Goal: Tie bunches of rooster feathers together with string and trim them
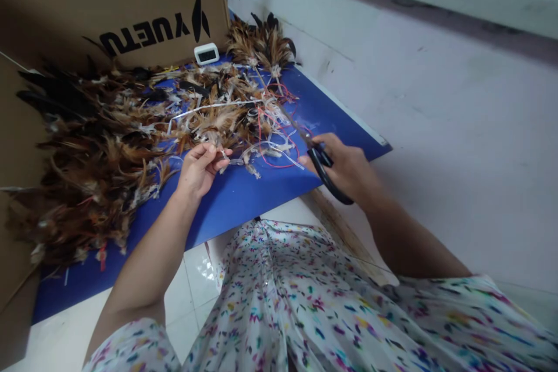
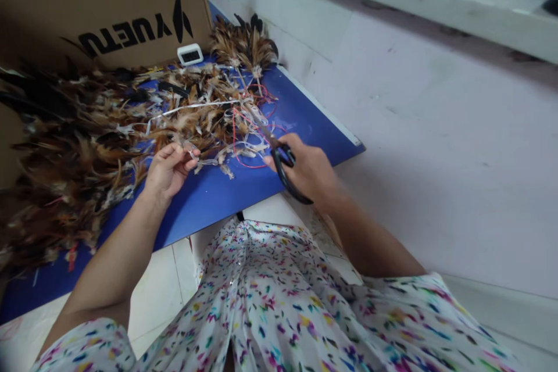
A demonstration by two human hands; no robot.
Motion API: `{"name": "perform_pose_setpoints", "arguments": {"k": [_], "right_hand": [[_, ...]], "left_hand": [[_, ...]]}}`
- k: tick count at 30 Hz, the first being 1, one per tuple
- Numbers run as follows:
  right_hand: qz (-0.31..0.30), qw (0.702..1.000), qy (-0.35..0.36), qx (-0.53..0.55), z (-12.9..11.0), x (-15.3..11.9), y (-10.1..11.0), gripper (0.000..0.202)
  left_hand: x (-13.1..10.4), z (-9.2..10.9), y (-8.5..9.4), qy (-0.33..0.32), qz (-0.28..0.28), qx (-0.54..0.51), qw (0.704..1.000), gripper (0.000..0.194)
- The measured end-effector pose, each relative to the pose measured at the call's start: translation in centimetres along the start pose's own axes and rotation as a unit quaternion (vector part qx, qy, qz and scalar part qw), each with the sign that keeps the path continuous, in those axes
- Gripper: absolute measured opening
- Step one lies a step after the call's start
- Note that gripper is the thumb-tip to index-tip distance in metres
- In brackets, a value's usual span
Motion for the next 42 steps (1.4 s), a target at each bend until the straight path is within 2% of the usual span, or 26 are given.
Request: {"name": "perform_pose_setpoints", "arguments": {"k": [1, 3, 9, 15, 18, 20, 22, 23, 25, 27, 30, 32, 36, 42], "right_hand": [[0.031, 0.998, -0.025, -0.056, 0.9, 0.6, 0.6, 0.047], [0.055, 0.986, -0.066, -0.142, 2.6, 1.7, 1.1, 0.047], [0.018, 0.96, -0.142, -0.24, 5.7, 4.0, 1.0, 0.053], [-0.022, 0.953, -0.121, -0.277, 5.9, 4.3, 0.8, 0.043], [-0.005, 0.954, -0.074, -0.291, 4.8, 4.0, 1.1, 0.032], [0.033, 0.97, -0.007, -0.239, 3.0, 3.6, 0.7, 0.026], [0.053, 0.989, 0.09, -0.105, 0.3, 3.4, -0.7, 0.022], [0.038, 0.99, 0.132, -0.019, -1.3, 3.3, -1.9, 0.021], [-0.032, 0.972, 0.189, 0.137, -4.4, 3.4, -4.9, 0.02], [-0.085, 0.952, 0.195, 0.218, -7.1, 3.9, -7.8, 0.023], [-0.098, 0.945, 0.168, 0.264, -9.6, 5.1, -10.8, 0.025], [-0.084, 0.943, 0.162, 0.277, -10.2, 5.8, -11.5, 0.016], [-0.089, 0.932, 0.177, 0.302, -9.8, 6.4, -11.6, 0.033], [-0.091, 0.913, 0.157, 0.366, -8.6, 5.8, -11.1, 0.028]], "left_hand": [[0.0, 0.0, 0.0, 0.002, -0.001, -0.004, 1.0, 0.041], [0.0, -0.1, -0.1, 0.006, -0.003, -0.012, 1.0, 0.041], [0.0, -0.1, -0.1, 0.015, 0.017, -0.038, 0.999, 0.043], [0.0, -0.1, 0.0, 0.02, 0.029, -0.024, 0.999, 0.038], [-0.1, -0.2, -0.1, 0.025, 0.032, -0.021, 0.999, 0.037], [-0.1, -0.2, -0.2, 0.026, 0.027, -0.029, 0.999, 0.04], [-0.1, -0.2, -0.3, 0.019, 0.017, -0.036, 0.999, 0.043], [-0.1, -0.2, -0.3, 0.015, 0.011, -0.038, 0.999, 0.044], [-0.1, -0.2, -0.3, 0.009, 0.003, -0.032, 0.999, 0.042], [-0.1, -0.2, -0.3, 0.004, -0.002, -0.021, 1.0, 0.039], [0.0, 0.0, -0.1, -0.008, -0.005, -0.007, 1.0, 0.04], [0.0, 0.1, 0.0, -0.016, 0.0, -0.003, 1.0, 0.042], [0.1, 0.4, 0.1, -0.031, 0.019, -0.002, 0.999, 0.038], [0.1, 0.3, 0.2, -0.043, 0.054, 0.033, 0.997, 0.032]]}}
Point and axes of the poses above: each hand's wrist, its own x-axis towards the middle knuckle, its own y-axis out of the back of the hand, z = x × y, the point moved 4 cm from there along x, towards the middle knuckle, and after that the axes turned 8 degrees about -z, right-handed, at the moved point
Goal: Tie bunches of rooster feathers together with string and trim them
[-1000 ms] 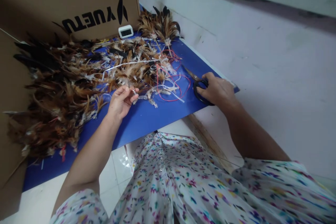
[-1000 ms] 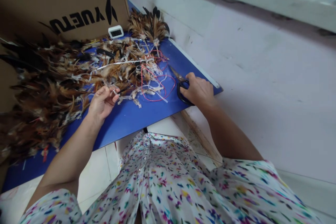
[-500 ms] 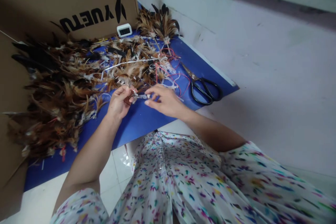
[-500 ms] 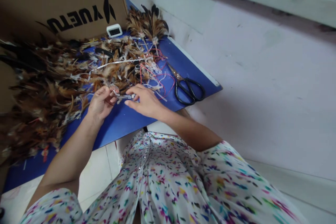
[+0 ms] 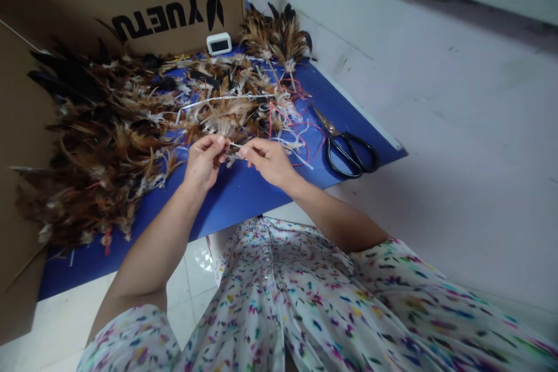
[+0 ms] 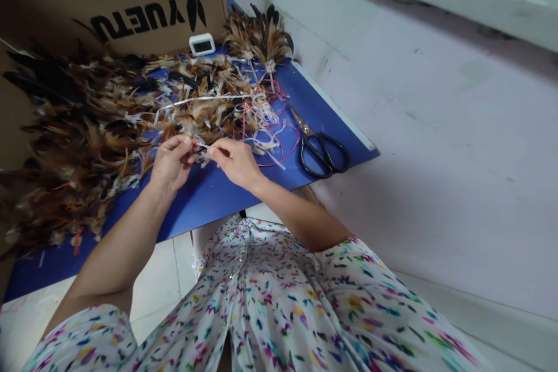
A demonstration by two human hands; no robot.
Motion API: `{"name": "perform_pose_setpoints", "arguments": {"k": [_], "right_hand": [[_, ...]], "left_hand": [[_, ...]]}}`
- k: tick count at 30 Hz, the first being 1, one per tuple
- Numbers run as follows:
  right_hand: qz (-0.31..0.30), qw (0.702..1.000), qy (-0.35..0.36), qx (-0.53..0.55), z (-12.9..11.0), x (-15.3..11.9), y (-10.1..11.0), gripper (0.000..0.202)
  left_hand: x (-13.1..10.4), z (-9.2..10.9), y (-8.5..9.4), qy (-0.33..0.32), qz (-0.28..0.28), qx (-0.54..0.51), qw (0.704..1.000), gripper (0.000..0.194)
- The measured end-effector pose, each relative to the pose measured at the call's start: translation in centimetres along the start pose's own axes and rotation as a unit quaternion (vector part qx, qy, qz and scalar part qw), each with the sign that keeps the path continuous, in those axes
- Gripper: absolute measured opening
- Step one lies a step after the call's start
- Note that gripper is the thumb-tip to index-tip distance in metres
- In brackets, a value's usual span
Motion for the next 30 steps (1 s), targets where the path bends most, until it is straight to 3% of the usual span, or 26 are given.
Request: {"name": "perform_pose_setpoints", "arguments": {"k": [6, 14, 18, 22, 25, 30], "right_hand": [[0.001, 0.999, -0.008, 0.042, -0.2, -0.3, 0.1, 0.027], [0.029, 0.995, -0.032, 0.087, 0.2, -0.5, 0.8, 0.027], [0.033, 0.998, -0.026, 0.048, -0.2, -0.8, 1.0, 0.021], [0.041, 0.995, 0.031, -0.08, -1.6, -1.3, 1.3, 0.014], [0.043, 0.966, 0.103, -0.235, -3.2, -2.0, 1.2, 0.015], [0.018, 0.859, 0.176, -0.48, -5.5, -2.4, 0.7, 0.03]], "left_hand": [[0.2, -0.3, 0.2, -0.027, 0.004, 0.016, 1.0, 0.029], [0.2, -0.4, 0.2, -0.008, -0.002, 0.003, 1.0, 0.034], [0.1, -0.2, 0.0, -0.035, -0.008, 0.042, 0.998, 0.036], [-0.2, 0.3, 0.1, -0.117, -0.01, 0.144, 0.983, 0.031], [-0.7, 1.0, 0.0, -0.185, 0.004, 0.256, 0.949, 0.024], [-1.8, 2.3, -1.0, -0.249, -0.006, 0.383, 0.89, 0.015]]}}
Point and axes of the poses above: each hand's wrist, its own x-axis towards the middle knuckle, its own y-axis out of the back of the hand, z = x × y, the point moved 4 cm from there along x, towards the middle knuckle, and after that the axes turned 8 degrees about -z, right-handed, at the moved point
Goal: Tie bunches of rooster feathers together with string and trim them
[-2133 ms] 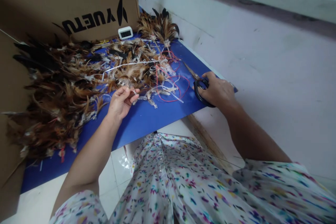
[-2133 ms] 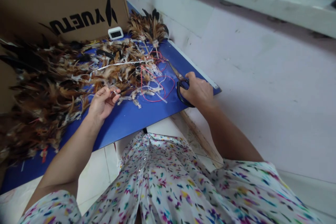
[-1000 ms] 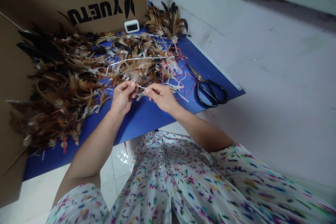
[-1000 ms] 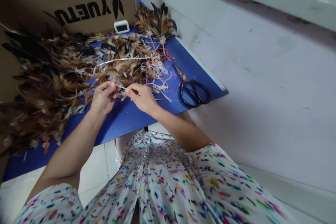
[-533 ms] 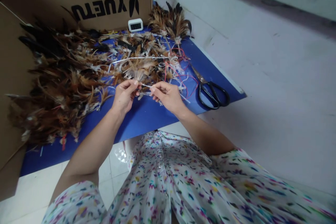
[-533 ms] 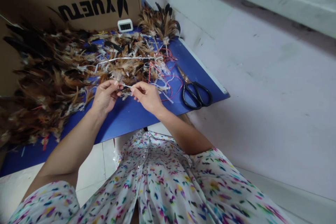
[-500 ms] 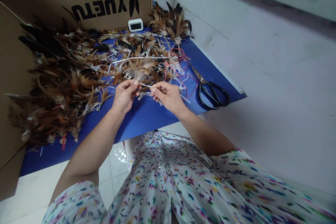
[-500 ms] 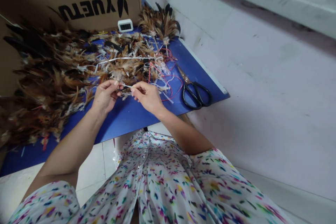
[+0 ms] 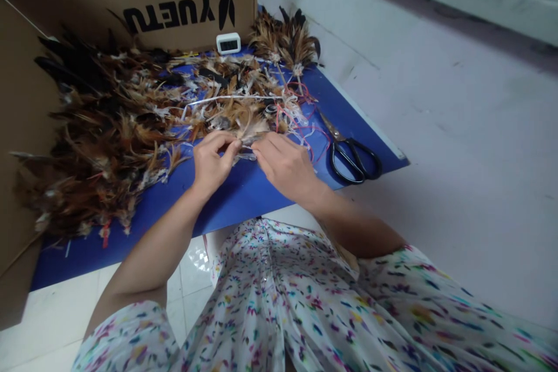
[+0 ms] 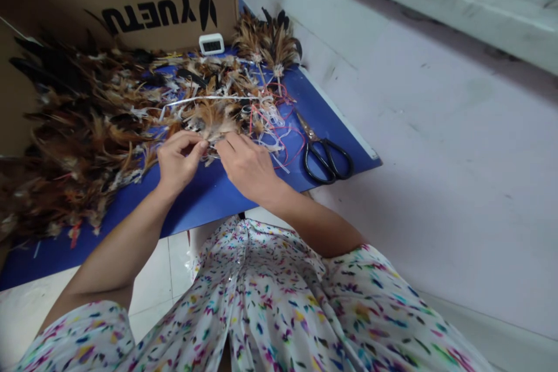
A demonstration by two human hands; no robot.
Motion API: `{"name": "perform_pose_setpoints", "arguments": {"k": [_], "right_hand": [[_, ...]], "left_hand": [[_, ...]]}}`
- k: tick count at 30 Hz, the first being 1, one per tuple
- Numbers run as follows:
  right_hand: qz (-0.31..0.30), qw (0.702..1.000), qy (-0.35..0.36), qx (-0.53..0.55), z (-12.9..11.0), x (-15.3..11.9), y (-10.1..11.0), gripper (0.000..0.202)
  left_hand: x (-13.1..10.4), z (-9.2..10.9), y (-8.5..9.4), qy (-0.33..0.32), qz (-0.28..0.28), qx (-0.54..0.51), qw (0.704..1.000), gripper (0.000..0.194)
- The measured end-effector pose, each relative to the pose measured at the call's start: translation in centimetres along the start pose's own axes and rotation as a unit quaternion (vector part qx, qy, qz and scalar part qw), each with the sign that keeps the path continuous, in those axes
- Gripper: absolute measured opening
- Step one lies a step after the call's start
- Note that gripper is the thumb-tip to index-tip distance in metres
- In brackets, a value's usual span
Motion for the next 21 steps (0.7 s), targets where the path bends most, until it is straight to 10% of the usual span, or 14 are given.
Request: {"name": "perform_pose_setpoints", "arguments": {"k": [13, 21], "right_hand": [[-0.169, 0.925, 0.218, -0.259, -0.9, 6.3, 2.5, 0.027], [-0.358, 0.892, 0.188, 0.201, 4.0, 11.1, 1.5, 0.007]], "left_hand": [[-0.3, 0.6, -0.8, -0.075, -0.089, 0.068, 0.991, 0.013], [-0.2, 1.4, 0.0, -0.073, -0.084, -0.017, 0.994, 0.016]]}}
Point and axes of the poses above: each hand's wrist, its own x-axis towards the middle knuckle, its own y-axis out of the back of the hand, z = x × y, the point moved 4 cm from there along x, towards the middle knuckle, and after that the axes turned 8 degrees about -z, right-handed, at the moved point
